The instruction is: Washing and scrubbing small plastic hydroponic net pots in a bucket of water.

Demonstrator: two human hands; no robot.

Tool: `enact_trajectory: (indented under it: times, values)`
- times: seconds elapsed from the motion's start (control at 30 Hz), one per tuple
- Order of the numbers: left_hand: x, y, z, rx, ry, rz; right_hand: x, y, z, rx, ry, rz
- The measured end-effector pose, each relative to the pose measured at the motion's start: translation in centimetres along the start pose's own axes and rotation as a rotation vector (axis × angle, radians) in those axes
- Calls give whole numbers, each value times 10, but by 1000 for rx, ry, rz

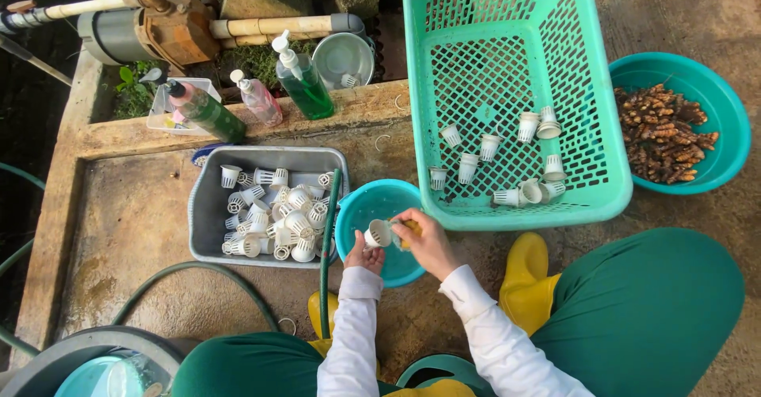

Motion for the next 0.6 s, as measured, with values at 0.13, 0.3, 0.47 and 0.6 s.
enact_trajectory:
  times: [0.13, 0.3, 0.47, 0.6]
  values:
    - [-19, -2, -18, 71, -214, -14, -26, 10, -10, 28, 4, -162]
    - [-2, 6, -4, -4, -369, -42, -40, 8, -27, 258, -133, -442]
    - [0, -6, 6, -139, -369, 37, -45, 18, -30, 311, -65, -582]
    - [-8, 1, -13, -207, -482, 48, -52, 42, -27, -2, 38, 198]
Point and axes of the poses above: each hand's wrist, its own z-axis towards the middle knuckle, its own x-axis out of the back of the hand, y = z × x, the point moved 1 cm from there along z, towards the middle knuckle, and after that the axes turned 2 degrees about -y, right-handed, at the moved point
